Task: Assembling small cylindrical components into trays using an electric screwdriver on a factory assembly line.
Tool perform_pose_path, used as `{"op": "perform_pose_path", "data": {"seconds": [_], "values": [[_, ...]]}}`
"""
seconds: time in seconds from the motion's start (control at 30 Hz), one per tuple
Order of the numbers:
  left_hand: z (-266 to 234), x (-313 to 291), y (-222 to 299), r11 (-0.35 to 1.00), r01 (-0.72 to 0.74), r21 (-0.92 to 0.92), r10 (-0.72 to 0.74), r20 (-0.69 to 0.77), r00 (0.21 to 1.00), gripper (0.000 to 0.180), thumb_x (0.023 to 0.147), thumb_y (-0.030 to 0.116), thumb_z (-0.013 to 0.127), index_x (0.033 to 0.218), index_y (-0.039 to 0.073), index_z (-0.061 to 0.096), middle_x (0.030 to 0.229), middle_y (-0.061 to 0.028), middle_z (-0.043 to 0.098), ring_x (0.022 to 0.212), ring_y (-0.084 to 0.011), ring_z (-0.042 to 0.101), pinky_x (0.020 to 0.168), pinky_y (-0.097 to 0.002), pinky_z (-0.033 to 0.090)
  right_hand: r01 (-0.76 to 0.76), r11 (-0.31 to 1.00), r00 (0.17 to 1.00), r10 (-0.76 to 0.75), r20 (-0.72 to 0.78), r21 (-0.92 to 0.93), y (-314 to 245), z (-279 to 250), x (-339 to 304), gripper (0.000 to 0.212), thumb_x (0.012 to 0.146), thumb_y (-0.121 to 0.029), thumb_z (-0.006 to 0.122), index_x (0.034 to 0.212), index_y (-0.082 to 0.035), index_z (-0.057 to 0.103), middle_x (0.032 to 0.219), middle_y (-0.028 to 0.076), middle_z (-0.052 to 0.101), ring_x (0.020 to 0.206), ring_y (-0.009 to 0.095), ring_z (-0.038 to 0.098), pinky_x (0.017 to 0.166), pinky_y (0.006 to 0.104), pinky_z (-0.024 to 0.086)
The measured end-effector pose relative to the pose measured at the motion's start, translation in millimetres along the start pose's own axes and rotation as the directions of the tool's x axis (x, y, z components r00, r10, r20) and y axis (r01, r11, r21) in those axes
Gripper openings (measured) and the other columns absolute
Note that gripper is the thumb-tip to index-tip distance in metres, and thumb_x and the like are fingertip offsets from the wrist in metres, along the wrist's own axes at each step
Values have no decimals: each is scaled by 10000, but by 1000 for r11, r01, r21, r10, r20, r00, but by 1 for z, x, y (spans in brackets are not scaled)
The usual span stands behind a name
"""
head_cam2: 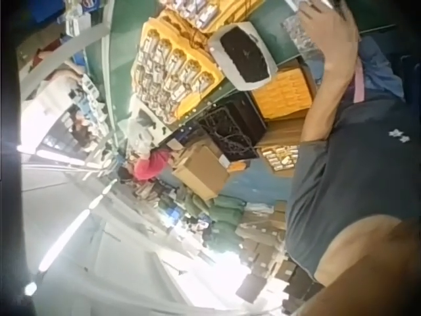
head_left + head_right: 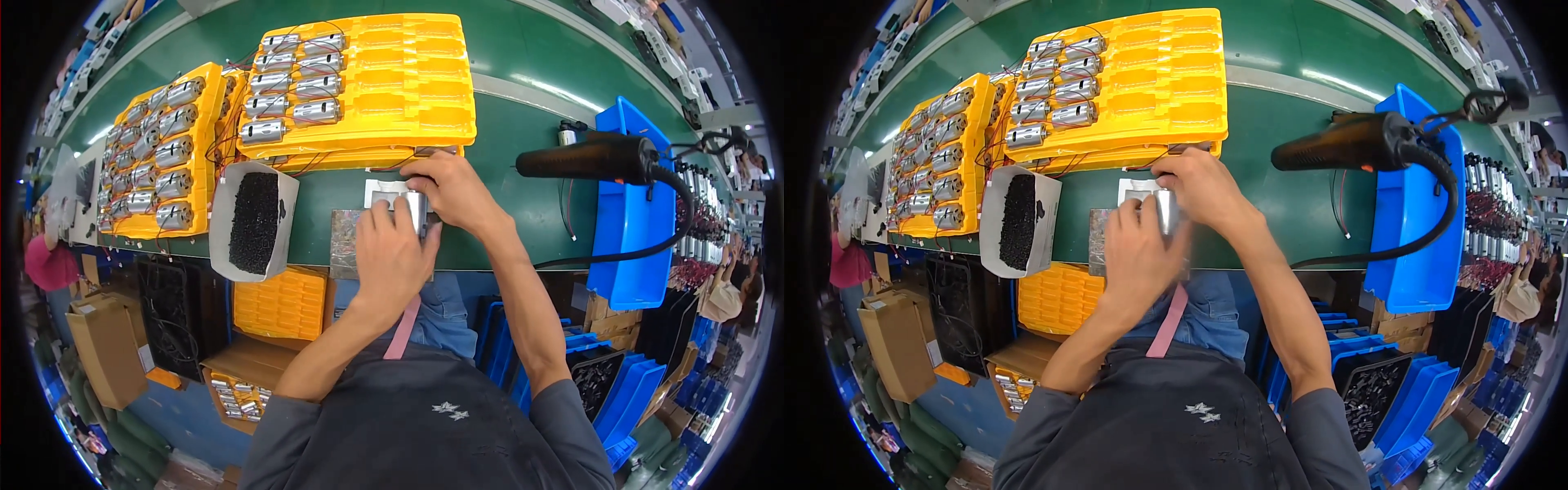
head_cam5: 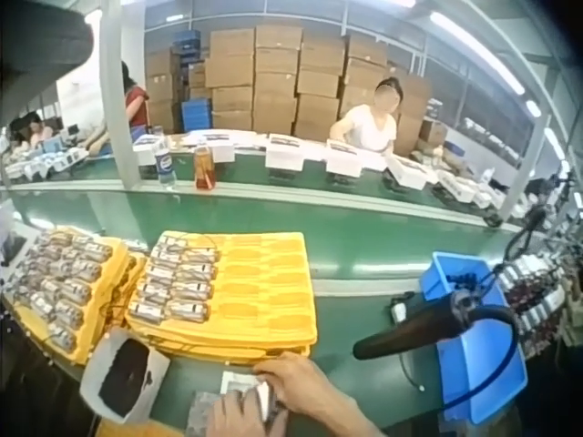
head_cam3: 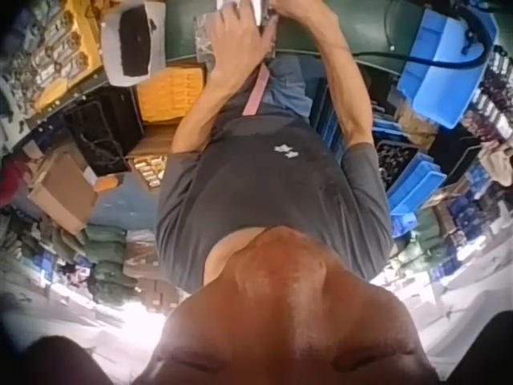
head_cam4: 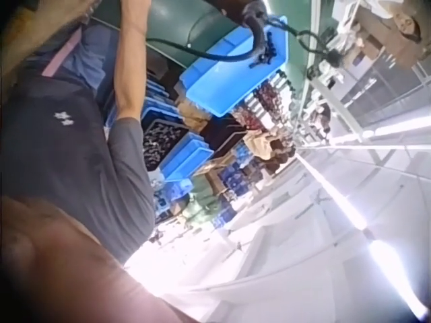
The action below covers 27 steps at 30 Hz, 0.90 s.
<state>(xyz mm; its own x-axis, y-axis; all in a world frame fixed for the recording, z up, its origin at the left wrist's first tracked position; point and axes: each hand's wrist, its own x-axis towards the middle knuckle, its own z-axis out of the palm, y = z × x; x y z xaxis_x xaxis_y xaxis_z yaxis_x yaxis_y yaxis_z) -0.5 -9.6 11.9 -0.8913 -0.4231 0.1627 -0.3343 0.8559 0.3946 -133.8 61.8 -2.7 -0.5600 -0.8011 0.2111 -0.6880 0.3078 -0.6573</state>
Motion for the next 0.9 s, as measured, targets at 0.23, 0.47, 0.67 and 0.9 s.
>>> {"op": "perform_pose_path", "data": {"seconds": [0.23,0.47,0.67,0.9], "values": [[-84,2,-97,920,294,-260,-351,-213,912,317,792,114,653,1056,-38,567,878,-183,588,734,-328,587,672,-408,472,376,911,740,-405,-536,-170,-83,-79,-105,129,820,-41,577,931,23,592,829,183,633,765,330,642,739,482,523],[-88,13,-175,986,167,-21,-145,395,907,239,773,34,640,976,-83,593,764,-203,614,667,-316,601,620,-377,475,376,866,643,14,-766,331,-8,-127,-86,619,754,-147,628,1293,50,398,1259,245,481,1191,364,474,1017,426,360],[-93,16,-173,968,238,-77,-196,355,914,119,760,25,641,823,-73,619,695,-205,613,647,-313,610,615,-375,471,118,823,922,116,-369,555,-2,-96,-42,673,715,-104,725,1283,33,391,970,163,637,883,231,612,855,327,471],[-87,11,-178,975,204,-87,-190,148,971,112,777,31,643,834,-62,620,659,-122,604,578,-179,565,567,-281,450,273,799,801,120,-587,536,-12,-80,-61,472,791,-76,613,1203,41,416,720,98,527,682,210,530,675,392,479]]}}
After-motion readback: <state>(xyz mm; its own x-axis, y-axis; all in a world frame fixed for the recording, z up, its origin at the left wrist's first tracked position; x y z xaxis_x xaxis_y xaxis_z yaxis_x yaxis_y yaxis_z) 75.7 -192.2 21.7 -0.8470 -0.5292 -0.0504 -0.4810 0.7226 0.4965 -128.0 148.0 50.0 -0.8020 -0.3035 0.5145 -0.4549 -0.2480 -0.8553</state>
